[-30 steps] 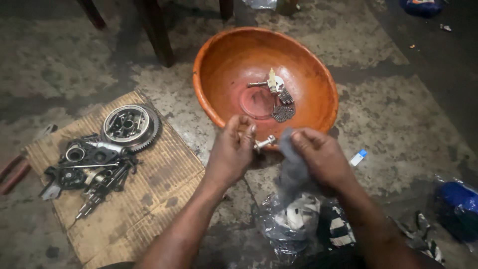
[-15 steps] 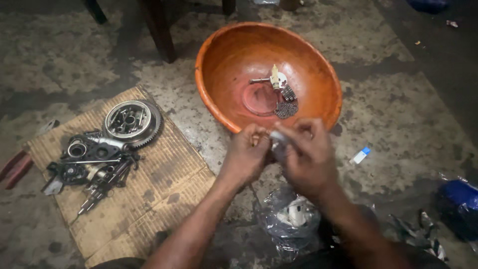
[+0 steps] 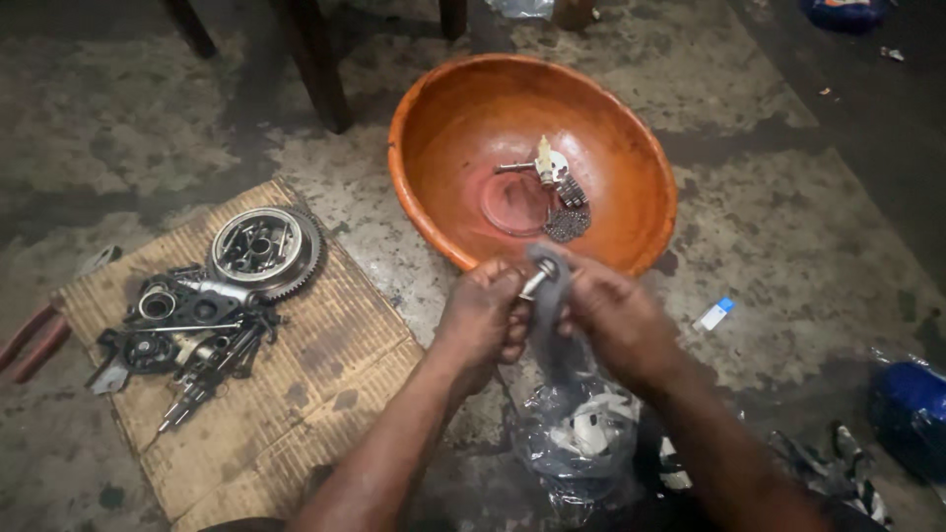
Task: The person sits on the floor and cleans various small mechanical parts, including gears and cylindrical components, using a grey cloth. They wipe each part individually and place them into an orange plastic basin. A screwdriver is used briefly to clean a small hole in one of the parts.
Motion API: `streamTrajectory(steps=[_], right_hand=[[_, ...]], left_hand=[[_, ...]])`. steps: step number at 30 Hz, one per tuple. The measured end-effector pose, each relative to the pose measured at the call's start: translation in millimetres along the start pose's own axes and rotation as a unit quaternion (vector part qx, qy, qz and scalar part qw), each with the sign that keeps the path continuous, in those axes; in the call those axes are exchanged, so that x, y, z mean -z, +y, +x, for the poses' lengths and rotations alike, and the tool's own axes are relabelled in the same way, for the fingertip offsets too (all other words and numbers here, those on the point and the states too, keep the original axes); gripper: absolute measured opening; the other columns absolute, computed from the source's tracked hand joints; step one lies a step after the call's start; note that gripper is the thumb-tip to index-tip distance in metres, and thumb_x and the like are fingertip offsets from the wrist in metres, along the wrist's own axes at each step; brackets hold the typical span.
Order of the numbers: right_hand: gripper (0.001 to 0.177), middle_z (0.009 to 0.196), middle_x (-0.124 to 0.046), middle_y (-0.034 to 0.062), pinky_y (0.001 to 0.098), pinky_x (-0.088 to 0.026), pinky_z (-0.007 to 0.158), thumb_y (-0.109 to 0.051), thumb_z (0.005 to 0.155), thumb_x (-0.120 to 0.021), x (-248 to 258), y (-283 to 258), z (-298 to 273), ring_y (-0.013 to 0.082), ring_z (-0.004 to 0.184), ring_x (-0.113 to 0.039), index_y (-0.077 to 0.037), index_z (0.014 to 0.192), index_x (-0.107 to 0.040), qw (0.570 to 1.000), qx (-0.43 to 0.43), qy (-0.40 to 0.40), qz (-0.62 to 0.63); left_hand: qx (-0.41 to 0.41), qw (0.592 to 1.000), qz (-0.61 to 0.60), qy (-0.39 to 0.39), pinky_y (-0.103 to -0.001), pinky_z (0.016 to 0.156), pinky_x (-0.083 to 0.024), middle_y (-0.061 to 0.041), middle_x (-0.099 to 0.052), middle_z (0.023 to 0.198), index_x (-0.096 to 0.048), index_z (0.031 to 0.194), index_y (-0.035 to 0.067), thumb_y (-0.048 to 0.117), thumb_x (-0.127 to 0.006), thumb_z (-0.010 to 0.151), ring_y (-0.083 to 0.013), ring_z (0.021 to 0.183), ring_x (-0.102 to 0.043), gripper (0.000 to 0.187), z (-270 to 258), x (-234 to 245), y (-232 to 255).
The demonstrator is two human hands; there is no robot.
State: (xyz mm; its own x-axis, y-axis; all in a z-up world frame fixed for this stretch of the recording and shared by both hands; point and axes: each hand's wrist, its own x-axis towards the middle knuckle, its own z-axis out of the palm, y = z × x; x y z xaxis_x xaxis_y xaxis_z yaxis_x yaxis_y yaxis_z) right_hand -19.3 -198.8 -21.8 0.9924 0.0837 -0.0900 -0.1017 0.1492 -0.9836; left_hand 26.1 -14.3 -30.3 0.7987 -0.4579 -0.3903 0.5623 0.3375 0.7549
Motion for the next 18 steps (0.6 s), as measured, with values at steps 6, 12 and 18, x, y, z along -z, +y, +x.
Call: streamTrajectory(steps=[6,12,18], right_hand=[[0.02,0.071,-0.067,0.0036,0.0269,-0.048,0.058,-0.02,0.088,-0.075,-27,-2,-22,0.0091,0.064,-0.057,-0.003,0.097,-0.079,0.929,-0.021,-0.025,-0.37],[0.023,0.088,-0.077,0.0056,0.0297,-0.053,0.062,-0.011,0.093,-0.054,39,-36,-6,0.0162,0.066,-0.062,-0.001,0.098,-0.074,0.977,-0.072,0.051,-0.193],[0.018,0.109,-0.064,0.0158,0.0321,-0.051,0.083,0.0,0.093,-0.044,54,-23,-10,0.0225,0.096,-0.06,0.008,0.101,-0.059,0.977,0.207,-0.028,0.031]], left_hand=[[-0.297,0.913,0.233,0.157,-0.031,0.055,-0.048,-0.004,-0.064,0.08,-0.064,0.1,0.004,0.026,-0.061,0.103,-0.0127,0.067,-0.056,0.022,27,24,-18],[-0.22,0.908,0.312,0.171,-0.039,0.074,-0.053,-0.013,-0.07,0.088,-0.056,0.108,0.006,0.046,-0.05,0.104,-0.0255,0.081,-0.069,0.04,44,18,27],[-0.233,0.901,0.361,-0.062,-0.034,0.087,-0.057,-0.011,-0.076,0.115,-0.065,0.131,0.01,0.032,-0.069,0.093,-0.0206,0.101,-0.07,0.044,6,-10,20]])
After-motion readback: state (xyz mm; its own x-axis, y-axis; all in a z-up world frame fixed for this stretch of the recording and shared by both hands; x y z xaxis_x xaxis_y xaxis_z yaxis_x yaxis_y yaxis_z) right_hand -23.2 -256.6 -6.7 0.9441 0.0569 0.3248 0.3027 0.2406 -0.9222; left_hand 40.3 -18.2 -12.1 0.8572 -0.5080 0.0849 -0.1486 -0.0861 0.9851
